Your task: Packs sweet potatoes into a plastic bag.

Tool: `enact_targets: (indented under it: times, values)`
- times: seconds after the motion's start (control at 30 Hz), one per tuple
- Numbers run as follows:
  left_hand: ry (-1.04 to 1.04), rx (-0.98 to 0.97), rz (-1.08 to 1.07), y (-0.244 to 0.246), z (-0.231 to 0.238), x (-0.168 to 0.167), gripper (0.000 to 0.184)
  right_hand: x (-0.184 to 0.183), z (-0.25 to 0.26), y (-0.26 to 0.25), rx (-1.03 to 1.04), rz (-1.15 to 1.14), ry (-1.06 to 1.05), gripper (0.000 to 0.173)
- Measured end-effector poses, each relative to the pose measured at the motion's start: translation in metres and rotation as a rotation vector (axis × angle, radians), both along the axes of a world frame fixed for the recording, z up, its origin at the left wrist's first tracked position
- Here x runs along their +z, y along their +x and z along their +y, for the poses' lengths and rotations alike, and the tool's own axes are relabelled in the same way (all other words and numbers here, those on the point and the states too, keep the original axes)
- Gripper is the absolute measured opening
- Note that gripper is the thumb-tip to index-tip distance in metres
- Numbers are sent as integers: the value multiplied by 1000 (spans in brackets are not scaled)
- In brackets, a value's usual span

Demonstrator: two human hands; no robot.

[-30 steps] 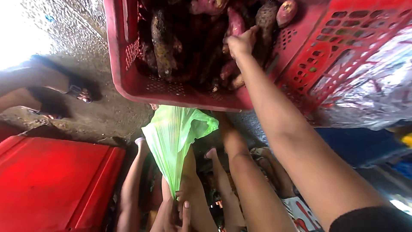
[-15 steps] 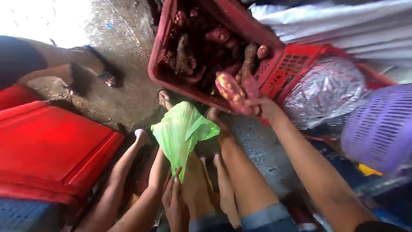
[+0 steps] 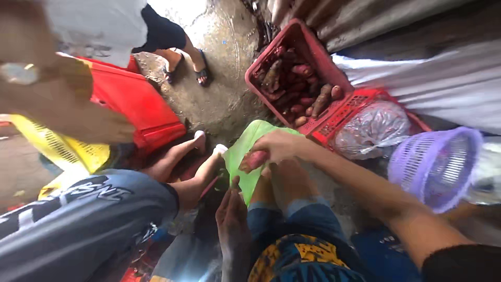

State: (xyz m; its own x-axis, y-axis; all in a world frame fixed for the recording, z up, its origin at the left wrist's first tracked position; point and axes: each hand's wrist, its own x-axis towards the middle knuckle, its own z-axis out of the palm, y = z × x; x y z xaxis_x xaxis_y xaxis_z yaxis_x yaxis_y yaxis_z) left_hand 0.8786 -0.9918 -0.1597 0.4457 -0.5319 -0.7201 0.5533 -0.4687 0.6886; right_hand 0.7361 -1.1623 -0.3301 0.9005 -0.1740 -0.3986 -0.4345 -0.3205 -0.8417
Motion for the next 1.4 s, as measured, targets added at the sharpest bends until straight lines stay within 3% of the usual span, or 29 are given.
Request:
enact_targets:
  times: [0.1,0.17,0.33,0.4,0.5,0.57,0.6,0.77,0.83,0.93,0.97,1.0,1.07,1.13,1.2,1.3,1.33,1.4]
  values:
    - [-12,103,44,-1,26,17,34,8,26,43,21,-31,-141,38]
    - [-35,150,84,2,42,22,35,11,31,60,35,72,-156,48]
    - [-47,301,98,-3,61,44,31,4,27,84,96,174,89,63]
    - [-50,395,86,-7,71,55,30,1,23,88,94,229,184,59]
    - [-19,532,19,-19,93,75,32,-12,44,87,52,269,102,52]
    - [6,606,-50,-28,105,89,30,-14,72,85,106,83,71,51]
    - [12,652,-76,-33,111,96,30,2,87,88,190,-17,96,50]
    - [7,900,-135,-56,140,122,28,119,163,119,710,-48,-66,65]
    - [17,990,-156,-67,157,132,28,138,199,109,840,-239,-97,57]
    - [-17,1081,-192,-78,176,136,28,142,235,84,929,-753,-149,27]
    - [-26,1091,-191,-84,181,135,28,143,247,80,981,-811,-129,19]
    - [-29,1104,-188,-89,186,132,28,148,257,81,1068,-736,-129,15]
    - [-32,1156,-169,-95,198,128,27,180,278,96,1247,-236,-152,29]
    - [-40,1207,-148,-99,210,124,26,219,302,111,1287,219,-146,41]
    - [-39,1276,-119,-102,227,120,25,233,325,113,1369,287,-122,38]
    - [-6,1365,-33,-107,262,118,25,178,334,100,1279,6,48,36]
    - [3,1380,-10,-107,274,117,24,155,321,99,1215,-48,8,40]
    - [16,1364,23,-108,295,116,24,120,278,102,1202,-1,-299,57]
